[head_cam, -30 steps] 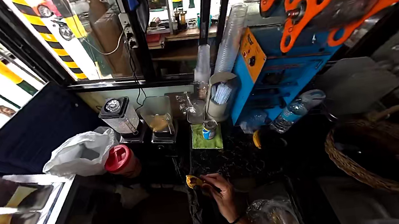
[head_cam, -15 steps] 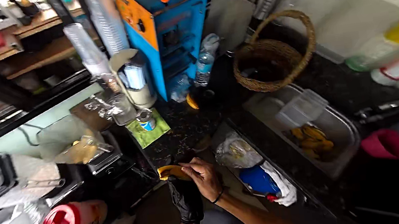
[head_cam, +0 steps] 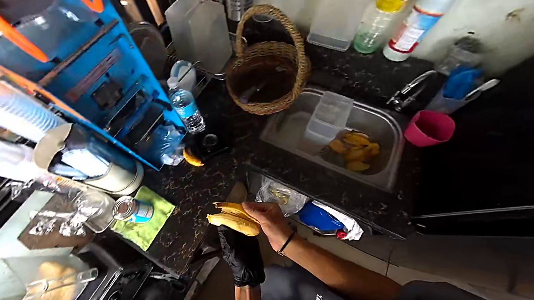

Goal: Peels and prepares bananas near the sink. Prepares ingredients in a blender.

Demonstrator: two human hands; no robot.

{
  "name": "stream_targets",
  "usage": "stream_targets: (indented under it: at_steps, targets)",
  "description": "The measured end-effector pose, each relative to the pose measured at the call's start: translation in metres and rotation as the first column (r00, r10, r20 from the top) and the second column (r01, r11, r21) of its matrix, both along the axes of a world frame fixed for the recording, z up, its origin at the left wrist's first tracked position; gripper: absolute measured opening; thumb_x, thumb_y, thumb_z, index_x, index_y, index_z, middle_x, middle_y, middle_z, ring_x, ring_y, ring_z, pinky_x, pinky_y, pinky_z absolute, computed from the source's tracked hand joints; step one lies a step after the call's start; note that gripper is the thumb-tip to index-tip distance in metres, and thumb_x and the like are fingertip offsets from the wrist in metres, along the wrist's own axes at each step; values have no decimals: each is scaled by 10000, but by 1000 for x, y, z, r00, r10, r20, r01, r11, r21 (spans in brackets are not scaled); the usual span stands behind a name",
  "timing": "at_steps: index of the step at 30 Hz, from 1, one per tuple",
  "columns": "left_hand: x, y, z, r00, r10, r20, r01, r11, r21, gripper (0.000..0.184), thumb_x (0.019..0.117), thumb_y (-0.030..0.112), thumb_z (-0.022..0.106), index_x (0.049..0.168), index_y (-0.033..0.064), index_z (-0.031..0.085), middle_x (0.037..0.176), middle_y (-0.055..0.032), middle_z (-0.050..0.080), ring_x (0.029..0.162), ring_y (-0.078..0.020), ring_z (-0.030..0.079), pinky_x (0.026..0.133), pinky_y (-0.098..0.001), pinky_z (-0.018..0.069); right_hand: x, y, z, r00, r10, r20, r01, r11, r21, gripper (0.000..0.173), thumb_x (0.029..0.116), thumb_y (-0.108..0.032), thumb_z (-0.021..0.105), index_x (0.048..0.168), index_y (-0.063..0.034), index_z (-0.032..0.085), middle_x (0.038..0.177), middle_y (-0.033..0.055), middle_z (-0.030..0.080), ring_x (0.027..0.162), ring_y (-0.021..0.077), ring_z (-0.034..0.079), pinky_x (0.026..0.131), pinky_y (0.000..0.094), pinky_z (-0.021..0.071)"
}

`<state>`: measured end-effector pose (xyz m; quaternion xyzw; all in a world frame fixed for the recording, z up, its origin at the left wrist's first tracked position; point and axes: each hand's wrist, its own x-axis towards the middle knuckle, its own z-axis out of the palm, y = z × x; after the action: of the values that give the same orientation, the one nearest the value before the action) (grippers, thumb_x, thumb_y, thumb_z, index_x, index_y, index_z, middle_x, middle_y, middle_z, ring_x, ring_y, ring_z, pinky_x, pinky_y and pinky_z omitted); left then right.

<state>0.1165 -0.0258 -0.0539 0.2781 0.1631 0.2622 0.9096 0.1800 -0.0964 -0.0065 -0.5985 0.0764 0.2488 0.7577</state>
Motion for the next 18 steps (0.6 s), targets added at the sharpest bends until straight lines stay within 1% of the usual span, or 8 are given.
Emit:
stream_targets:
  at_steps: [2,4,6,8,10,11,16,18]
  targets:
    - [19,-13,3,998,-15,-56,18,999,45,462,1080,402,429,1412,82,458,1273,-78,642,1168,-180,635,1011,-417,538,20,-23,-4,995,46,86,-46,999,2,213,1014,-161,641,1049,14,757,958,84,753,911,103,697,867,297,573]
    - [40,-26,12,980,-46,-194,66,993,102,402,1106,262,336,1435,40,406,1272,-114,621,1154,-194,628,1007,-424,537,39,-49,-13,963,70,260,-46,994,-96,208,995,-179,666,1068,-18,774,996,65,762,946,80,704,895,275,573]
    - [60,-42,23,933,-87,-350,129,986,101,379,1077,112,428,1443,20,393,1226,-151,631,1073,-225,661,944,-436,570,54,-73,-23,913,39,405,25,988,-152,210,983,-213,681,1062,-54,794,992,48,744,951,79,688,890,260,570]
    - [79,-58,28,915,-123,-384,168,982,86,403,1045,49,476,1438,1,397,1192,-180,641,1024,-251,680,908,-447,587,67,-99,-26,931,22,364,39,987,-158,258,992,-246,674,1122,-45,770,1050,72,743,980,111,697,897,282,579]
    - [97,-73,27,918,-142,-370,181,981,73,349,1046,34,460,1390,-16,429,1188,-190,640,1034,-269,675,914,-455,583,79,-125,-22,976,96,197,-66,986,-153,381,1002,-316,661,1258,-35,701,1149,113,729,1011,171,714,912,352,602]
    - [105,-80,23,921,-148,-361,191,978,86,313,1051,36,442,1355,-33,453,1180,-198,648,1038,-273,674,916,-457,581,83,-137,-23,981,112,160,-88,985,-146,402,998,-324,668,1277,-35,692,1137,117,734,982,180,726,901,364,613]
    - [134,-117,24,902,-262,-342,331,930,160,272,1033,46,444,1283,-32,517,1141,-159,675,1036,-241,676,935,-445,576,100,-189,-29,969,43,244,-2,986,-165,321,983,-285,694,1214,-71,754,1132,57,759,1066,105,706,985,305,569]
    - [143,-133,33,878,-283,-387,371,913,173,261,1038,21,457,1289,-34,506,1119,-141,680,1009,-217,686,908,-413,591,105,-203,-30,963,-12,271,64,980,-187,288,981,-283,700,1163,-74,777,1080,43,777,1016,87,722,948,291,583]
